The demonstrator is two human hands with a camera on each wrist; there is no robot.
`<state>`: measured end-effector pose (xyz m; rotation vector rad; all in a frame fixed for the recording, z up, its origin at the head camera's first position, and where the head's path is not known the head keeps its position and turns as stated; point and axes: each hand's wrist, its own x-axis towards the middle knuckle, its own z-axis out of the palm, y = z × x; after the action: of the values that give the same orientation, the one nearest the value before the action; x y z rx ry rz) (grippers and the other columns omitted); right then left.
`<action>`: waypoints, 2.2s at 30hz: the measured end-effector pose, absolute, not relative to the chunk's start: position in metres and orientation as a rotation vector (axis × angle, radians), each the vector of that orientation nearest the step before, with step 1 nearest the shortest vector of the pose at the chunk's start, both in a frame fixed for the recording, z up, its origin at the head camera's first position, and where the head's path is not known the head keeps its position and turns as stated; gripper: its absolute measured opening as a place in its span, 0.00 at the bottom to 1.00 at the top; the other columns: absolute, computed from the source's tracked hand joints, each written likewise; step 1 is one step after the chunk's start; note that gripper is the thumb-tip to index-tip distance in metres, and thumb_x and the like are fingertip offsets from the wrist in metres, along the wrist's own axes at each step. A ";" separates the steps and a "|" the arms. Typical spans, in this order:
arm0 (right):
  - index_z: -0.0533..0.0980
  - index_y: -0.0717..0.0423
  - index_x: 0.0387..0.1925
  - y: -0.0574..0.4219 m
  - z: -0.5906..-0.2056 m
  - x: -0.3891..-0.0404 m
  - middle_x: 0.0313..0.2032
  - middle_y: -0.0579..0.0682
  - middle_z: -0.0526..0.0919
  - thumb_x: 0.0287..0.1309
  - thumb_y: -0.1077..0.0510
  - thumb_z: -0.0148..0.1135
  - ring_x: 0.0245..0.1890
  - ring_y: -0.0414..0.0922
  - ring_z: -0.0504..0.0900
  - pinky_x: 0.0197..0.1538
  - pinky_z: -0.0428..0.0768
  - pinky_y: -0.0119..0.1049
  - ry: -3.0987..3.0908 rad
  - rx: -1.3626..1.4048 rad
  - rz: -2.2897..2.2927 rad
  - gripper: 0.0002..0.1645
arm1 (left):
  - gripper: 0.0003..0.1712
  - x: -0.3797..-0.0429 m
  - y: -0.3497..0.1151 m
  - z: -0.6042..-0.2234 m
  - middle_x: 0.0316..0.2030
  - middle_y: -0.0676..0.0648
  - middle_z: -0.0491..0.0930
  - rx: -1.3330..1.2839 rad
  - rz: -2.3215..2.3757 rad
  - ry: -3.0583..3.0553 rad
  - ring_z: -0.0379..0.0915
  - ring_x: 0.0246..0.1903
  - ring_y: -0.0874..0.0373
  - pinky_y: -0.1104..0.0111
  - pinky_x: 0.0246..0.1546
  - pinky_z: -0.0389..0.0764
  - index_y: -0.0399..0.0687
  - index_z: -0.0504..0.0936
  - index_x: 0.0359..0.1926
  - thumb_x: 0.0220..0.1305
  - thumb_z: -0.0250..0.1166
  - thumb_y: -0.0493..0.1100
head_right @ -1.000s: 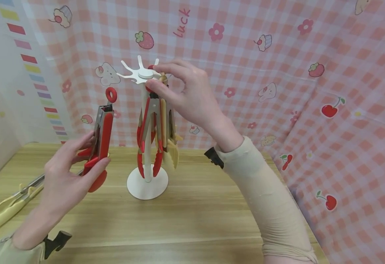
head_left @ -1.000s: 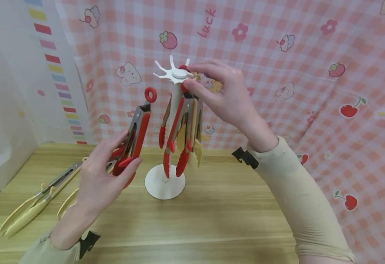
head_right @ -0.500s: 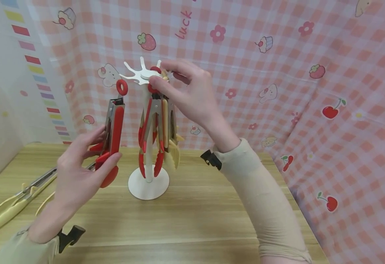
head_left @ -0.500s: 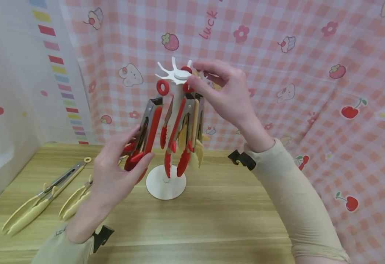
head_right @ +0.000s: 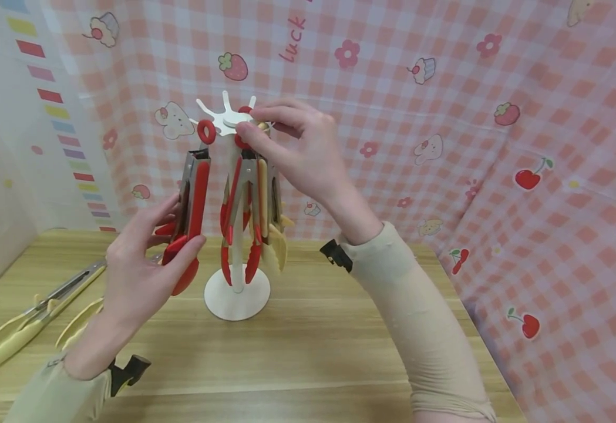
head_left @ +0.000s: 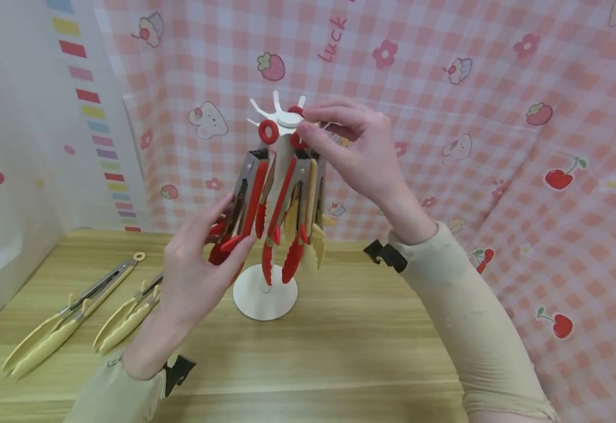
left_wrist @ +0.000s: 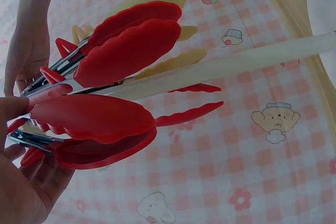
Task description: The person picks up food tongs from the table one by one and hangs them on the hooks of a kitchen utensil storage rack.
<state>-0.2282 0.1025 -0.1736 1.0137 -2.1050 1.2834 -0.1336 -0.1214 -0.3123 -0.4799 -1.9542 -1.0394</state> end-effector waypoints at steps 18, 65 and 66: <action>0.87 0.64 0.49 0.100 -0.173 -0.227 0.52 0.58 0.89 0.68 0.60 0.70 0.52 0.45 0.89 0.62 0.85 0.32 -2.115 1.015 1.254 0.13 | 0.39 -0.142 -0.117 -0.313 0.52 0.37 0.85 -0.506 -1.054 -1.910 0.86 0.44 0.45 0.91 0.50 0.74 0.44 0.77 0.69 0.56 0.78 0.30; 0.87 0.66 0.48 0.099 -0.180 -0.224 0.51 0.60 0.88 0.68 0.61 0.68 0.51 0.44 0.88 0.62 0.85 0.33 -2.029 1.024 1.297 0.12 | 0.38 -0.155 -0.100 -0.336 0.54 0.36 0.83 -0.471 -1.103 -1.914 0.85 0.45 0.44 0.87 0.47 0.76 0.42 0.74 0.71 0.60 0.77 0.34; 0.87 0.66 0.48 0.099 -0.180 -0.224 0.51 0.60 0.88 0.68 0.61 0.68 0.52 0.45 0.88 0.62 0.85 0.32 -2.030 1.023 1.294 0.12 | 0.38 -0.155 -0.100 -0.337 0.54 0.36 0.83 -0.473 -1.103 -1.913 0.85 0.45 0.44 0.87 0.47 0.76 0.42 0.74 0.71 0.60 0.77 0.34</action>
<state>-0.2240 0.0987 -0.1799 1.0231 -2.0298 1.2943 -0.1551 -0.0997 -0.3367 -0.4727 -1.9126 -1.1027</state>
